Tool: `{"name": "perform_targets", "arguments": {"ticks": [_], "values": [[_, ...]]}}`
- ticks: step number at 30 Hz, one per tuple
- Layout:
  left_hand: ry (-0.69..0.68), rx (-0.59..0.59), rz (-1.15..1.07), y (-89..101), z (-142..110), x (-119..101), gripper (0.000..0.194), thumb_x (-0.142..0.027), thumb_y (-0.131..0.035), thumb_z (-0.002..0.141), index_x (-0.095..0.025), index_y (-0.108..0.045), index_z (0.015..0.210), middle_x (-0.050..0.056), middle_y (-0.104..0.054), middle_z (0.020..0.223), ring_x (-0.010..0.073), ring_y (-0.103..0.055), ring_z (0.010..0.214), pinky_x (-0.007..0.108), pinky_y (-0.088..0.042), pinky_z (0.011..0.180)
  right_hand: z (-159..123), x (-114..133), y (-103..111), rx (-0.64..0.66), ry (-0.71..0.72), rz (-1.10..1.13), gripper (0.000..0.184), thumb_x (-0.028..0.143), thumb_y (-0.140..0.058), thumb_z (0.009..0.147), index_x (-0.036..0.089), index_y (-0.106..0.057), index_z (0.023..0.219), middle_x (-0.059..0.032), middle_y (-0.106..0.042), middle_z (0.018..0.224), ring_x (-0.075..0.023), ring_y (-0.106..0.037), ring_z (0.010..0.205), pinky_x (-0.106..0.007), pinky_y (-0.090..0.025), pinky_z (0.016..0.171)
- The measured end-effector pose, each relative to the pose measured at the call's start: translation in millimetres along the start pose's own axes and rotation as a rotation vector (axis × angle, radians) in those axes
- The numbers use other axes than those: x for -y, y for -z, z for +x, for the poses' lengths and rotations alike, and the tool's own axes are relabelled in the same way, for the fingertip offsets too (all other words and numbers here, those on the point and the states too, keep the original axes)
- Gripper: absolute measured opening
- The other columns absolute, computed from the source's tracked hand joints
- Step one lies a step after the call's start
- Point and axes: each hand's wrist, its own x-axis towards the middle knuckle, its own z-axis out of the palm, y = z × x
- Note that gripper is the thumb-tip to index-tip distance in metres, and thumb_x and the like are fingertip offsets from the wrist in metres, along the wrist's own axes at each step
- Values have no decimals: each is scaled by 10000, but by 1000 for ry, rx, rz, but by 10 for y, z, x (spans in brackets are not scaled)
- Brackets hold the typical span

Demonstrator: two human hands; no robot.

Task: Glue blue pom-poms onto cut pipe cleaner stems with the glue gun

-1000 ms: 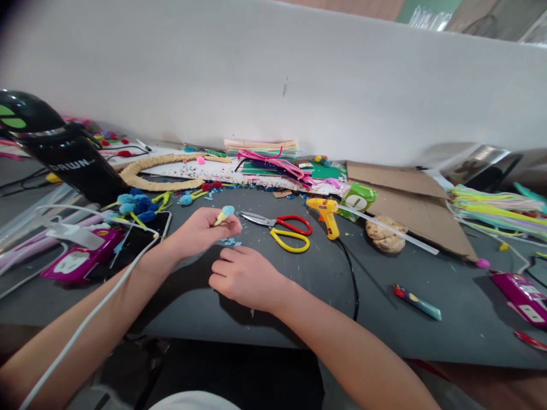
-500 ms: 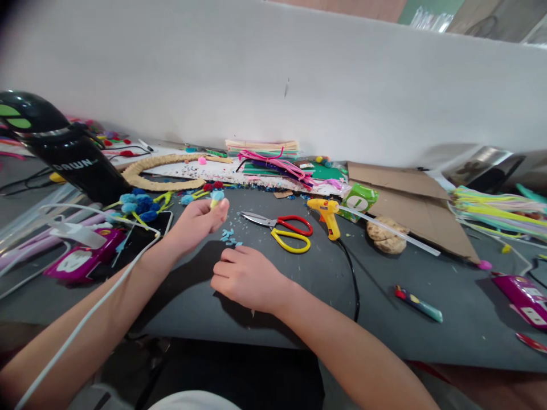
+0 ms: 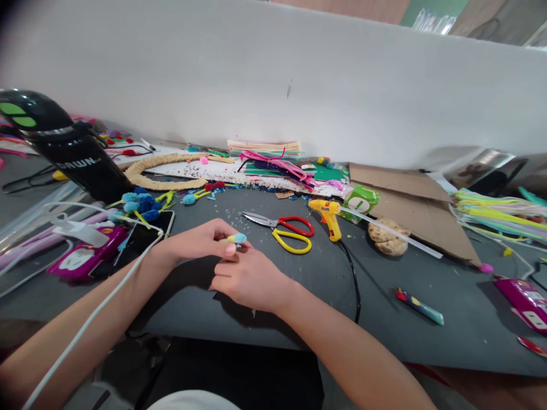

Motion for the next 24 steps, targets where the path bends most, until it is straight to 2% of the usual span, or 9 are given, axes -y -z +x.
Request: {"name": "perform_targets", "arguments": {"ticks": [2, 4, 8, 13, 16, 19, 21, 24], "values": [[18, 113, 32, 2, -3, -10, 400, -420, -765, 720, -114, -783, 976, -4, -599, 593, 113, -484, 547, 204, -336, 489, -4, -14, 15, -10, -20, 35, 249, 227, -510, 977, 204, -654, 775, 31, -657, 713, -128, -550, 712, -297, -352, 704], [33, 123, 67, -16, -4, -15, 370, -408, -727, 768, -120, -783, 993, 9, -642, 623, 121, -510, 558, 211, -360, 507, -14, -34, 25, -16, -51, 52, 273, 256, -511, 982, 207, -656, 756, 33, -672, 712, -119, -561, 698, -291, -373, 738], [-15, 7, 112, -87, 11, 15, 283, -376, -705, 796, -113, -798, 837, 58, -733, 752, 157, -601, 642, 237, -455, 602, -22, -73, 34, -9, -102, 76, 308, 308, -517, 983, 201, -661, 733, 23, -696, 721, -117, -597, 716, -282, -403, 785], [-59, -85, 53, -167, 58, 65, 267, -374, -726, 782, -113, -776, 806, 56, -719, 728, 136, -595, 630, 220, -453, 591, -6, -86, 44, 0, -150, 141, 324, 340, -514, 981, 198, -671, 737, 9, -693, 705, -127, -600, 699, -274, -424, 722], [-84, -221, -15, -133, 87, 84, 308, -414, -731, 773, -112, -707, 719, 11, -614, 612, 94, -500, 556, 205, -391, 533, -12, -88, 62, -16, -161, 166, 285, 338, -531, 972, 197, -682, 776, -11, -699, 744, -146, -591, 734, -278, -427, 708], [-117, -417, -54, -9, 102, 113, 380, -484, -638, 846, -131, -626, 706, -58, -383, 508, 57, -309, 476, 198, -249, 461, -32, -116, 105, -42, -213, 219, 248, 349, -548, 963, 191, -679, 824, -30, -689, 795, -151, -582, 760, -271, -417, 693], [-98, -475, -21, 77, 110, 135, 416, -508, -610, 862, -135, -597, 679, -65, -325, 505, 56, -254, 472, 208, -204, 453, -51, -160, 150, -60, -307, 274, 266, 370, -537, 969, 183, -659, 823, -31, -663, 788, -139, -572, 738, -259, -404, 669], [-47, -524, 3, 133, 123, 149, 507, -558, -575, 865, -139, -523, 585, -53, -329, 502, 60, -250, 473, 222, -190, 454, -92, -265, 216, -105, -507, 308, 348, 379, -484, 992, 174, -591, 732, -12, -580, 685, -124, -519, 650, -254, -369, 616]]}}
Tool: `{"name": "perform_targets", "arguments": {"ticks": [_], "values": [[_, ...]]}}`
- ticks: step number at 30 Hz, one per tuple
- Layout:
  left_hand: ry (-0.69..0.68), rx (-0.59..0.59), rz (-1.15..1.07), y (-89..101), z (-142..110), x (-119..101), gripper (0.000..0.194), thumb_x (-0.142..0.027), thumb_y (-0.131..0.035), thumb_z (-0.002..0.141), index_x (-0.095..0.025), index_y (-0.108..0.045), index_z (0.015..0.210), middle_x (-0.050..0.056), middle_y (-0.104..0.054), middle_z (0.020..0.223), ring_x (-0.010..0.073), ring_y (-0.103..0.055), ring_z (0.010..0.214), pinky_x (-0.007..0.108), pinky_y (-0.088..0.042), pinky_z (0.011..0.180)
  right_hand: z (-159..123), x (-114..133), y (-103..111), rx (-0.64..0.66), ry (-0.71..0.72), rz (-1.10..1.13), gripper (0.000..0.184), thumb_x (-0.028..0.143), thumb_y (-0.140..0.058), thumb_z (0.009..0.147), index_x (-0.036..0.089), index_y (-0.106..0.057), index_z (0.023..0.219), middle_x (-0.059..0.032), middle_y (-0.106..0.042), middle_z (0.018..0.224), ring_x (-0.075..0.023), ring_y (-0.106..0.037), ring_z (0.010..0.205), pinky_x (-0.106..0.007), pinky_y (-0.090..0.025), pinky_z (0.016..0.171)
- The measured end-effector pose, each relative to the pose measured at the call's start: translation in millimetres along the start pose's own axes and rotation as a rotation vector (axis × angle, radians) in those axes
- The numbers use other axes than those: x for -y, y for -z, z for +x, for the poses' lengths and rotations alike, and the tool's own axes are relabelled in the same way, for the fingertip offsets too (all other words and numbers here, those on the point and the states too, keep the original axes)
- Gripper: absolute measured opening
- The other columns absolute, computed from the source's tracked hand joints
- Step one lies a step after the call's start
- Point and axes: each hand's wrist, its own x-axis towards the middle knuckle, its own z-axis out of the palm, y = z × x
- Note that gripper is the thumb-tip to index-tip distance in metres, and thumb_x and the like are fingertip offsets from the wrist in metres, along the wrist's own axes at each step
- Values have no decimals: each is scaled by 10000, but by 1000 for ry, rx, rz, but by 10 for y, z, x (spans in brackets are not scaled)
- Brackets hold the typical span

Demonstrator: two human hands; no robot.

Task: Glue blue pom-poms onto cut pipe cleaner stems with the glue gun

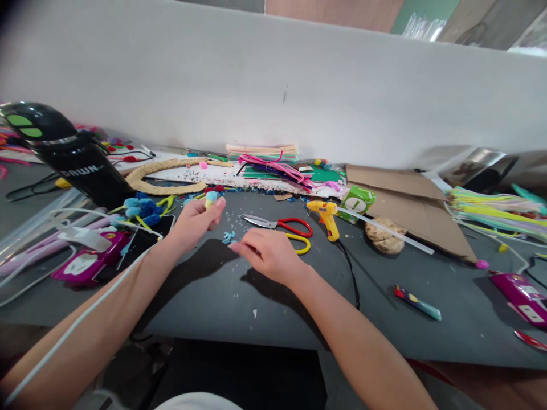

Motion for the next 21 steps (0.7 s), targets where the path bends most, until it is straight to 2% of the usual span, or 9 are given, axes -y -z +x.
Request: {"name": "perform_targets", "arguments": {"ticks": [3, 7, 10, 12, 13, 15, 17, 20, 21], "values": [[12, 83, 49, -22, -4, -18, 471, -548, -582, 860, -132, -568, 639, -53, -327, 525, 64, -258, 489, 224, -192, 469, 19, -134, 67, -70, -126, -10, 372, 366, -459, 999, 174, -566, 700, -8, -547, 661, -126, -493, 627, -260, -361, 612], [24, 209, 82, -48, -21, -29, 352, -474, -642, 833, -127, -623, 780, -50, -367, 595, 66, -285, 533, 218, -216, 499, 24, -336, 98, -162, -204, 26, 285, 389, -545, 955, 174, -662, 809, -38, -650, 787, -151, -573, 732, -266, -404, 675], [35, 245, 57, -55, -18, -12, 328, -467, -644, 832, -143, -598, 819, -41, -410, 640, 73, -330, 560, 217, -244, 515, 16, -451, 116, -254, -340, -19, 393, 495, -621, 880, 170, -629, 658, -3, -606, 633, -134, -523, 603, -266, -370, 589], [44, 264, 39, -59, -16, -6, 357, -487, -619, 847, -157, -530, 745, -46, -375, 623, 74, -313, 548, 221, -235, 508, 15, -504, 132, -314, -427, -71, 509, 538, -571, 895, 173, -550, 541, 18, -512, 515, -118, -452, 518, -271, -334, 541], [52, 262, 36, -60, -17, -7, 400, -507, -595, 858, -163, -478, 690, -50, -344, 602, 72, -291, 535, 225, -222, 501, 17, -526, 140, -336, -435, -80, 521, 531, -528, 921, 174, -551, 543, 12, -518, 520, -121, -460, 522, -273, -345, 545], [78, 234, 50, -56, -21, -15, 494, -551, -551, 872, -175, -369, 609, -56, -282, 566, 71, -245, 513, 235, -195, 491, 24, -568, 151, -377, -376, -81, 459, 489, -482, 956, 174, -635, 658, -31, -643, 694, -157, -565, 654, -286, -424, 636], [100, 216, 85, -42, -27, -29, 528, -574, -547, 863, -178, -337, 586, -57, -256, 556, 71, -227, 509, 240, -176, 490, 27, -609, 155, -400, -300, -106, 371, 472, -538, 930, 191, -685, 737, -72, -707, 945, -213, -625, 881, -347, -468, 818], [108, 271, 135, -17, -28, -50, 411, -528, -627, 811, -158, -503, 682, -42, -361, 614, 82, -303, 553, 229, -213, 511, 19, -666, 158, -380, -291, -150, 380, 454, -576, 909, 209, -679, 637, -87, -717, 1025, -254, -622, 1010, -419, -443, 950], [113, 281, 130, -12, -24, -54, 359, -500, -648, 792, -153, -566, 767, -31, -413, 656, 88, -338, 577, 225, -238, 522, 14, -682, 161, -367, -297, -147, 354, 437, -557, 922, 211, -703, 692, -93, -708, 1078, -254, -619, 1036, -422, -447, 958]]}}
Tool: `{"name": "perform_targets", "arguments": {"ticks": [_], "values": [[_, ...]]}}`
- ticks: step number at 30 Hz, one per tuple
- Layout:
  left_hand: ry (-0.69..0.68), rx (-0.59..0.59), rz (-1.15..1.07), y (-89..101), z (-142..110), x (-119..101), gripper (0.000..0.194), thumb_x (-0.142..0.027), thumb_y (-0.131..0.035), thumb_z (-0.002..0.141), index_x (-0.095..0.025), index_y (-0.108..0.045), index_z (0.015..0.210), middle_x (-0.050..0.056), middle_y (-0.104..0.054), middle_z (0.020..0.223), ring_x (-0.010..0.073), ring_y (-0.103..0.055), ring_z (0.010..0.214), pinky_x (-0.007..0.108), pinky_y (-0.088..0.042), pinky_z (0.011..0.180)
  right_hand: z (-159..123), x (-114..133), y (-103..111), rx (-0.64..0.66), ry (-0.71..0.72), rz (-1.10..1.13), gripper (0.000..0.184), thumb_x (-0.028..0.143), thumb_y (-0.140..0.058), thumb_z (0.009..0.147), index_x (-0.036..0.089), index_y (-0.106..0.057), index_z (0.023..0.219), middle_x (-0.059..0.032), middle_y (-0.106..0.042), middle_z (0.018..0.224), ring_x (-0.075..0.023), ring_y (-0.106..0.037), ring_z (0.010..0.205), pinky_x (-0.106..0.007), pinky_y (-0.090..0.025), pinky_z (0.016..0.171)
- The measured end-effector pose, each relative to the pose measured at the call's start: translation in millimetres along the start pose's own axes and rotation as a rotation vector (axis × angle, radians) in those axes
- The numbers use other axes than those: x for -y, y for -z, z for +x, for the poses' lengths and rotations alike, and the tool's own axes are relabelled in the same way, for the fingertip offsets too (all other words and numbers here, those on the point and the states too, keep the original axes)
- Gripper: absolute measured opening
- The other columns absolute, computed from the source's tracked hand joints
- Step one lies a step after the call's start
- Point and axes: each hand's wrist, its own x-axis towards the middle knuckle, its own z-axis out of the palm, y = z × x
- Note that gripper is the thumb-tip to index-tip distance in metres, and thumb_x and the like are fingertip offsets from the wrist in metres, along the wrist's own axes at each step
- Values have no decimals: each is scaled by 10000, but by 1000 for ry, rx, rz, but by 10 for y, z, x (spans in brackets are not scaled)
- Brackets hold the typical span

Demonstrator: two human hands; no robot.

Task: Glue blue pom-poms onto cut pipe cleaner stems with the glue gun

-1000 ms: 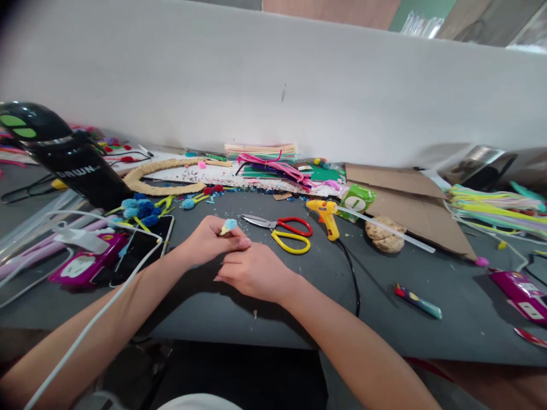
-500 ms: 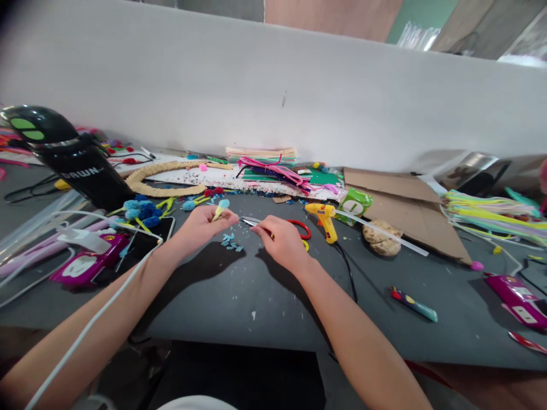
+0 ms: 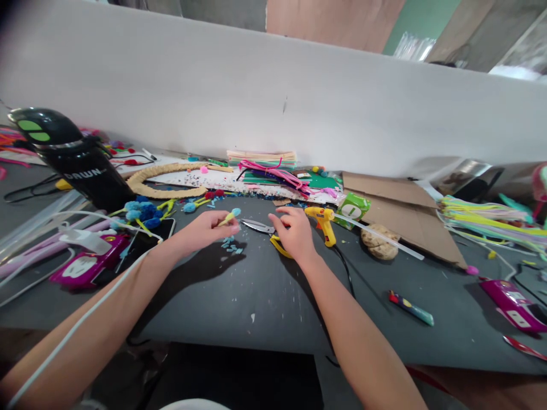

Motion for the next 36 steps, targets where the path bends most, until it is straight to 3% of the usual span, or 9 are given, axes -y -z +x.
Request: {"name": "perform_targets", "arguments": {"ticks": [3, 7, 10, 14, 16, 18, 26, 33, 36], "values": [[49, -1, -126, 9, 27, 4, 358, -439, -631, 779, -139, -618, 974, -23, -442, 704, 95, -356, 583, 222, -265, 526, 5, -30, 15, 12, -10, 0, 287, 400, -530, 931, 203, -711, 1033, -115, -625, 1279, -254, -591, 1123, -419, -459, 962], [75, -18, -209, 28, 74, 45, 343, -424, -535, 828, -128, -599, 990, -52, -334, 633, 91, -285, 527, 221, -219, 497, 23, -2, 70, 192, -28, -24, 370, 408, -508, 943, 197, -693, 703, -83, -723, 939, -223, -648, 909, -367, -475, 870], [10, -55, -56, 57, 81, 74, 371, -458, -498, 871, -135, -625, 1002, -44, -367, 622, 102, -304, 532, 228, -240, 498, 42, 35, 200, 363, -46, -57, 312, 375, -513, 933, 188, -704, 771, -79, -714, 991, -191, -647, 854, -315, -475, 775], [-88, -65, 89, 76, 59, 66, 426, -496, -453, 913, -131, -673, 936, -24, -433, 636, 110, -360, 554, 235, -287, 525, 65, 28, 519, 788, -264, -165, 470, 616, -565, 835, 186, -663, 672, -50, -681, 672, -161, -580, 564, -276, -382, 511], [-105, -73, 116, 74, 47, 51, 432, -502, -462, 913, -129, -680, 906, -30, -420, 621, 109, -357, 554, 235, -293, 535, 72, -2, 683, 1002, -400, -111, 565, 721, -559, 777, 181, -646, 634, -54, -677, 624, -149, -564, 500, -266, -367, 472], [-99, -92, 141, 71, 40, 39, 450, -515, -464, 910, -128, -693, 924, -39, -385, 596, 108, -328, 542, 236, -274, 526, 72, -48, 810, 1093, -513, -87, 613, 771, -567, 729, 173, -630, 609, -67, -679, 606, -150, -571, 476, -266, -396, 479], [-52, -89, 221, 57, 36, 26, 481, -528, -429, 922, -142, -713, 964, -40, -344, 595, 117, -337, 548, 239, -249, 515, 42, -343, 1038, 840, -758, -419, 689, 872, -493, 672, 200, -520, 523, -90, -625, 553, -187, -555, 463, -314, -368, 490], [-50, -44, 233, 51, 23, 7, 497, -542, -413, 927, -140, -703, 954, -30, -364, 625, 125, -366, 578, 236, -268, 539, 14, -687, 1116, 719, -761, -417, 668, 873, -508, 651, 218, -423, 550, 31, -401, 492, -132, -395, 484, -286, -250, 501], [-56, -39, 239, 45, 22, -2, 494, -547, -418, 925, -146, -707, 937, -31, -350, 621, 125, -352, 570, 240, -261, 534, 17, -767, 1058, 586, -770, -471, 651, 872, -518, 639, 221, -487, 629, 20, -475, 556, -158, -461, 538, -287, -284, 515]]}}
